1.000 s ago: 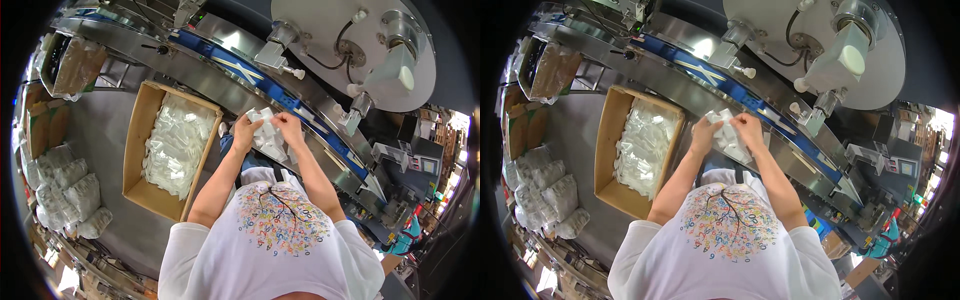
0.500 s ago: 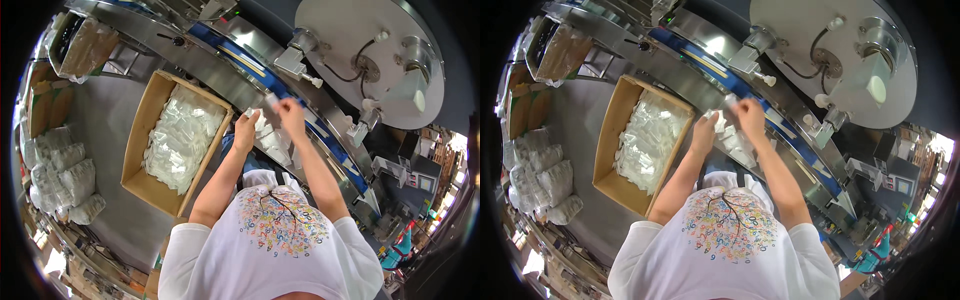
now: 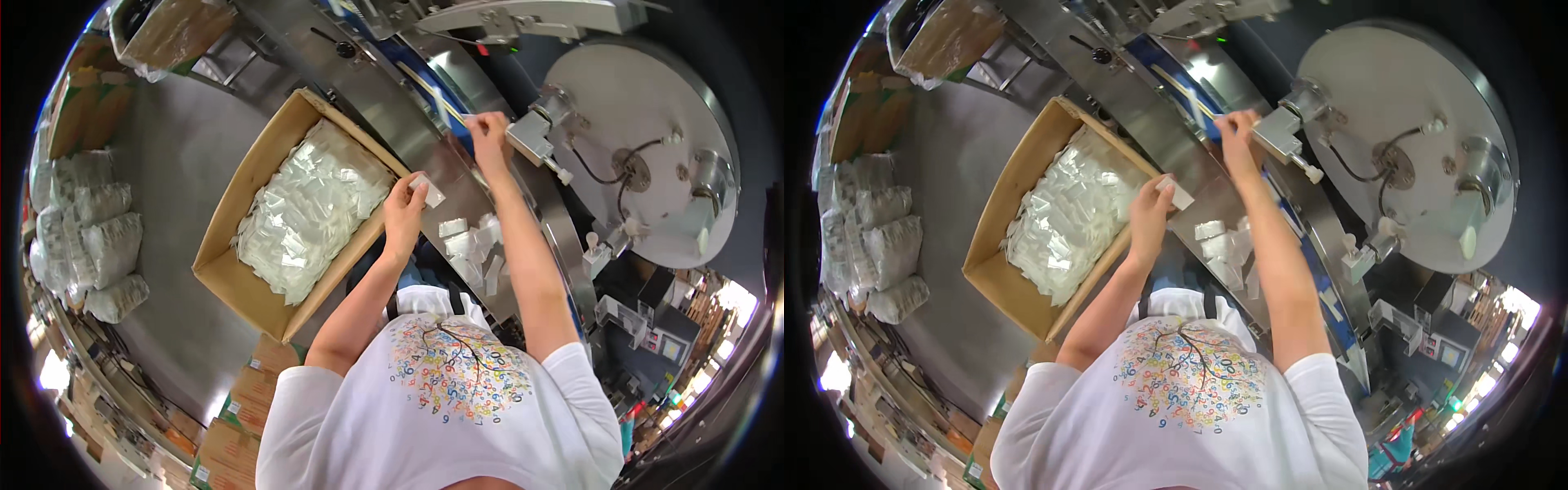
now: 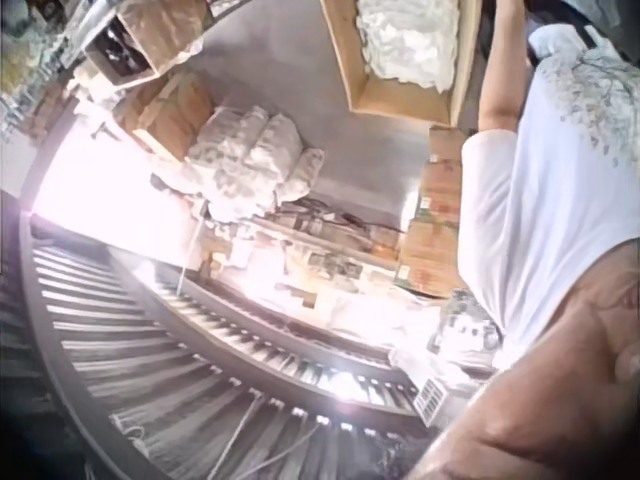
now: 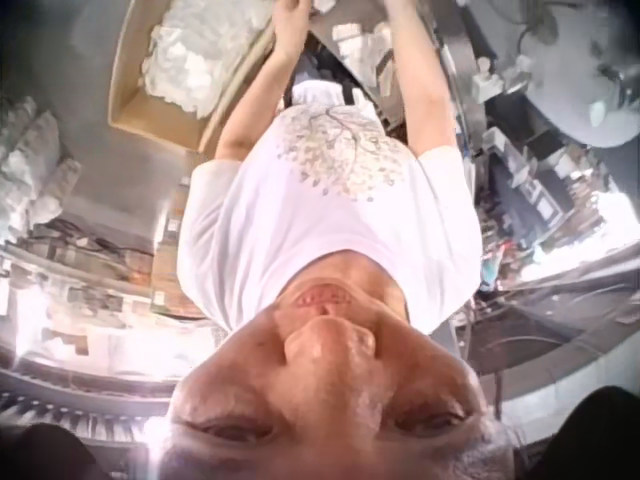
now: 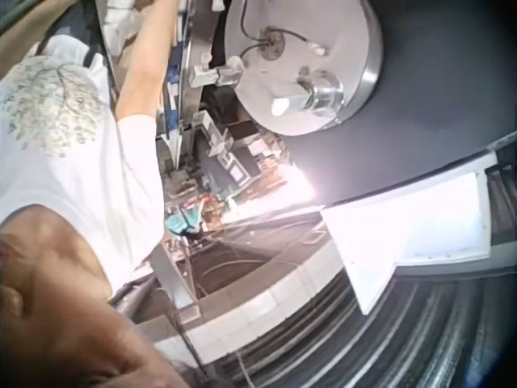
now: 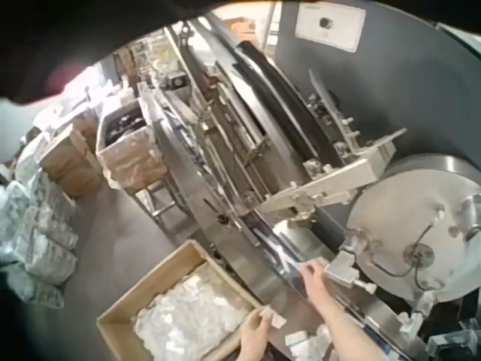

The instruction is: Picking up small white packets from a conveyor belt and placing them into a cardboard box.

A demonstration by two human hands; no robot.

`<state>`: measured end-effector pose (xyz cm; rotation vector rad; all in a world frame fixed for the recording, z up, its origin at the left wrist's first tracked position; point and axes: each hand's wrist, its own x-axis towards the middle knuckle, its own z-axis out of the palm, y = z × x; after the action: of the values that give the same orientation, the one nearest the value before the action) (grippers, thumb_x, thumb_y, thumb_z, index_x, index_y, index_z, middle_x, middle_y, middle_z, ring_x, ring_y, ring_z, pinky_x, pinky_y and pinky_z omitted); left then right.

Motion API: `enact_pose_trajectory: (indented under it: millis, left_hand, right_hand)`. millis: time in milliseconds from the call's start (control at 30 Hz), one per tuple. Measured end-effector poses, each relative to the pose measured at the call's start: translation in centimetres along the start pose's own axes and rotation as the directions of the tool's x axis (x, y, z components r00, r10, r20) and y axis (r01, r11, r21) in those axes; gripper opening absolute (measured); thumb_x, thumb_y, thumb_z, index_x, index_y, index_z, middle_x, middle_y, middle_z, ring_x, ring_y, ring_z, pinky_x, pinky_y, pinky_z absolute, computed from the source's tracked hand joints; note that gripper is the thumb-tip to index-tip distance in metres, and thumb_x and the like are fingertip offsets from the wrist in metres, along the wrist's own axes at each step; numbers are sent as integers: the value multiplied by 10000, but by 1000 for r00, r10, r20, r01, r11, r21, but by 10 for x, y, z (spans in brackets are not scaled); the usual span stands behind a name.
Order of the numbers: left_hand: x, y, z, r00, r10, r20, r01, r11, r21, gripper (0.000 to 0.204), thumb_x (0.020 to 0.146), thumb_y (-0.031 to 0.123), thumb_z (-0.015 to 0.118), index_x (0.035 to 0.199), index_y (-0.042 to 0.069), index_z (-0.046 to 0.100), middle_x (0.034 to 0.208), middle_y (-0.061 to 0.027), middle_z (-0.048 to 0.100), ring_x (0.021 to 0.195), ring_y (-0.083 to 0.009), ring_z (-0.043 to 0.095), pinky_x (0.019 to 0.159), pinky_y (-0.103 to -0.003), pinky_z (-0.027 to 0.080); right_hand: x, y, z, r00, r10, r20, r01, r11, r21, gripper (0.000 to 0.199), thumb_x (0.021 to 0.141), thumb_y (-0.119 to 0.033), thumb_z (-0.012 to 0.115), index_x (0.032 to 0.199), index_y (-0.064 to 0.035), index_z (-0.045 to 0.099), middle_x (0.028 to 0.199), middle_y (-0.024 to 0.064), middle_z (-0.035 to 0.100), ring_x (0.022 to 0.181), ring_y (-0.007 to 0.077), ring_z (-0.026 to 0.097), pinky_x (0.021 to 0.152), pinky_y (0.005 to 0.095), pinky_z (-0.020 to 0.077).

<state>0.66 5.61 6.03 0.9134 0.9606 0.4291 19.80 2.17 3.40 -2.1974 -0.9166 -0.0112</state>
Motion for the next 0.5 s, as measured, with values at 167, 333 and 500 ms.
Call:
enact_pose_trajectory:
  millis: [167, 333, 500]
  left_hand:
    - [9, -9, -20, 987, 107, -122, -107, 994, 7, 215, 833, 101, 599, 1028, 15, 568, 760, -11, 566, 669, -65, 502, 595, -201, 416]
    - [30, -6, -53, 966, 220, -139, -224, 974, -17, 305, 819, 125, 617, 1096, 35, 525, 940, -45, 591, 811, -109, 539, 674, -243, 433]
    - [78, -37, -195, 905, 332, -265, -19, 655, 755, 454, 758, 163, 667, 1153, 33, 486, 1073, -133, 553, 1002, -263, 519, 866, -338, 408]
  right_hand:
    - [-32, -16, 10, 951, 147, 272, -242, 902, 358, 294, 779, -200, 669, 981, -8, 577, 931, 111, 578, 833, 175, 564, 699, 272, 459]
    - [-46, -56, 4, 884, 263, 387, -320, 943, 90, 215, 758, -182, 685, 831, -3, 591, 899, 94, 575, 783, 123, 556, 665, 271, 454]
    - [-1, -80, 38, 976, -197, 96, 216, 936, -279, 365, 754, -176, 663, 1058, -13, 543, 1022, 134, 531, 954, 300, 503, 819, 377, 410]
